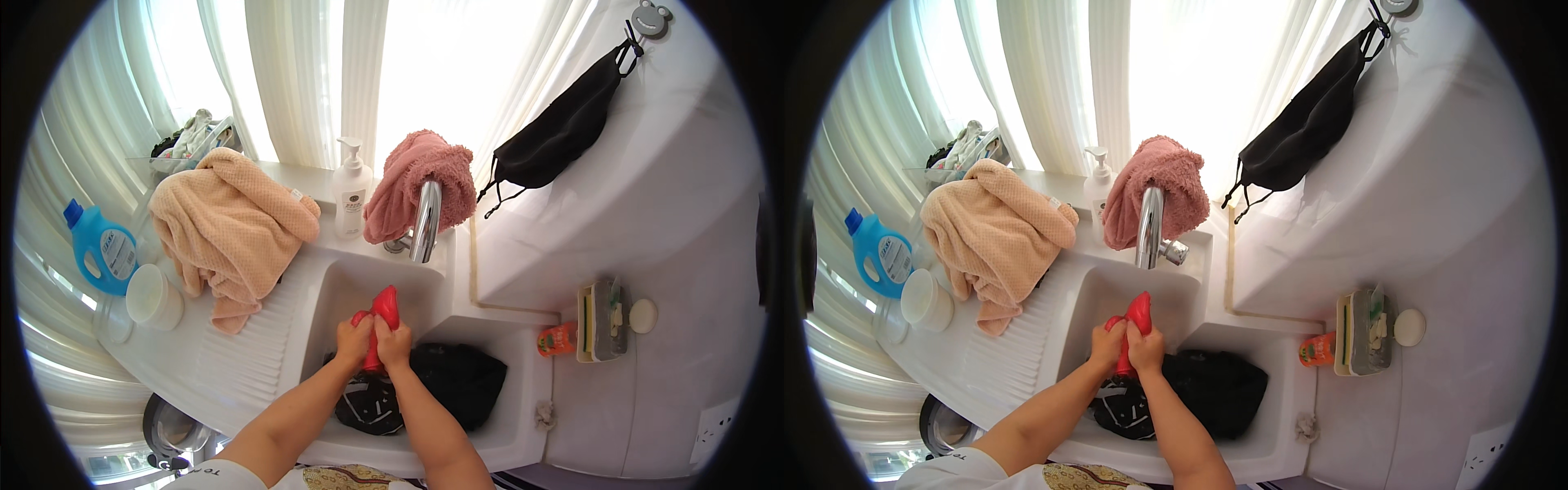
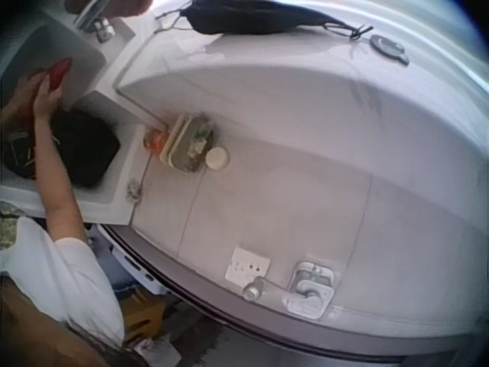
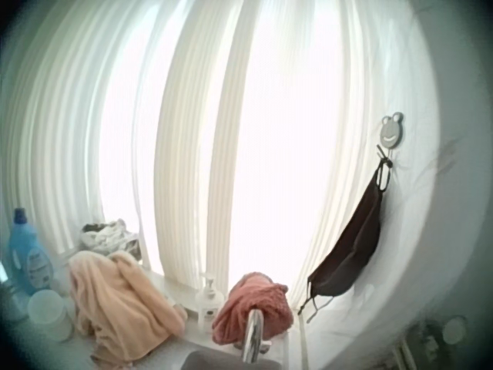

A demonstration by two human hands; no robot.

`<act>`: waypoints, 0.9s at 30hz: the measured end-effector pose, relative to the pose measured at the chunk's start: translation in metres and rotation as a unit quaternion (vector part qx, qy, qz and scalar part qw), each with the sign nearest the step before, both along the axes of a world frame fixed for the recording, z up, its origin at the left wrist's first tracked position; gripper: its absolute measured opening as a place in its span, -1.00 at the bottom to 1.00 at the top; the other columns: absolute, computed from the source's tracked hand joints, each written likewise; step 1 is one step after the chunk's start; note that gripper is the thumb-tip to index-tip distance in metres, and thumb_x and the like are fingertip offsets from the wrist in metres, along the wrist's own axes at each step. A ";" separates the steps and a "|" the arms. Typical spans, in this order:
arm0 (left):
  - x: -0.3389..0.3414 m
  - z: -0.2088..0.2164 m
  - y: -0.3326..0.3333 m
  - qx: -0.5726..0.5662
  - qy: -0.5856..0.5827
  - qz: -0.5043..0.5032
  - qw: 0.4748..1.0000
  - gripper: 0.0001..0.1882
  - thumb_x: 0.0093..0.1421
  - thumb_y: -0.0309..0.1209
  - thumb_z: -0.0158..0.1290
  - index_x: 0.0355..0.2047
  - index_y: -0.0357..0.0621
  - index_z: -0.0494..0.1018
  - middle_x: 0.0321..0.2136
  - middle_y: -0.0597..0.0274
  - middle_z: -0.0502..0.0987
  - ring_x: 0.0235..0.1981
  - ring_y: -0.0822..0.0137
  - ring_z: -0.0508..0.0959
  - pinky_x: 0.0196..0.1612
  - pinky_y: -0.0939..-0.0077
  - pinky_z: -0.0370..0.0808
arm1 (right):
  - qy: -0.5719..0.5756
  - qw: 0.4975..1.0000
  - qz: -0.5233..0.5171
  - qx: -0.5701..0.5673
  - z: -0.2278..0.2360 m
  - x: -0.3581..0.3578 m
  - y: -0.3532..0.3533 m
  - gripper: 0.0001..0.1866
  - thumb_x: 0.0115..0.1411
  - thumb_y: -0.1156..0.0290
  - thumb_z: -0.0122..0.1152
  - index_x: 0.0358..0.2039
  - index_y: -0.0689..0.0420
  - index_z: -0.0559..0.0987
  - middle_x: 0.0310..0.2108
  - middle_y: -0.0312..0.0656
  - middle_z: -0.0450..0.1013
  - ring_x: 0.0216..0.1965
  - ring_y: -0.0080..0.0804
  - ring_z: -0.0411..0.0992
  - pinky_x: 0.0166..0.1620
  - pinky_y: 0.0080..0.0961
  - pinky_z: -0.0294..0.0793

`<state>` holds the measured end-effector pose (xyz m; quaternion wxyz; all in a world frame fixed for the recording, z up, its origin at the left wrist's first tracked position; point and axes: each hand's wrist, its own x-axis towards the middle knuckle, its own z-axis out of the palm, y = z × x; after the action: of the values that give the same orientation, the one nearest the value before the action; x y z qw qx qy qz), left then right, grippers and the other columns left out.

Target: The person washes a red garment and a black-and-white striped garment by hand in a sink, using water and liquid from a white container.

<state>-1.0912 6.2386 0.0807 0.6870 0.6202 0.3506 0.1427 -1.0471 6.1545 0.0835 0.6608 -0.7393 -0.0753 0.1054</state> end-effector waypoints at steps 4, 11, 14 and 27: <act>0.004 -0.010 0.023 0.274 0.179 -0.002 0.945 -0.45 0.03 -0.09 0.16 -0.12 -0.27 0.37 -0.29 -0.12 0.50 -0.28 -0.12 0.51 -0.22 0.18 0.45 | 0.016 0.855 0.119 -0.504 0.041 0.035 -0.009 -0.52 0.12 0.05 0.18 -0.19 0.24 0.47 -0.24 0.18 0.47 -0.21 0.11 0.45 -0.11 -0.15 0.43; 0.007 -0.085 0.005 0.463 0.279 -0.167 0.824 -0.33 0.19 -0.24 -0.06 0.30 0.24 -0.02 0.27 -0.14 -0.11 0.19 -0.19 0.10 0.19 -0.08 0.06 | -0.239 0.736 0.164 -0.611 -0.087 0.016 -0.012 -0.25 0.18 0.01 0.01 0.30 0.01 0.04 0.27 0.06 -0.03 0.20 0.12 0.08 0.15 0.14 0.07; 0.015 -0.107 0.006 0.498 0.274 -0.155 0.808 -0.31 0.14 -0.30 -0.04 0.29 0.18 0.02 0.20 -0.18 0.05 0.17 -0.19 0.13 0.16 -0.07 0.12 | -0.225 0.752 0.176 -0.594 -0.109 0.024 -0.004 -0.25 0.18 0.04 0.01 0.29 0.07 0.04 0.17 0.09 0.16 0.16 0.17 0.13 0.17 0.18 -0.01; 0.042 -0.051 0.044 -0.293 0.081 0.077 0.950 -0.19 -0.04 0.01 0.24 0.10 -0.28 0.28 0.01 -0.10 0.40 0.03 0.13 0.41 0.11 0.30 0.30 | 0.120 0.971 -0.026 -0.205 -0.046 0.050 -0.003 -0.60 -0.03 0.18 0.35 -0.30 0.26 0.59 -0.22 0.12 0.46 -0.09 0.00 0.41 -0.03 -0.21 0.38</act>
<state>-1.0489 6.2831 0.0300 0.7945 0.3723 0.4785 0.0355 -0.9968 6.1517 0.0371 0.5020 -0.8426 0.0472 0.1891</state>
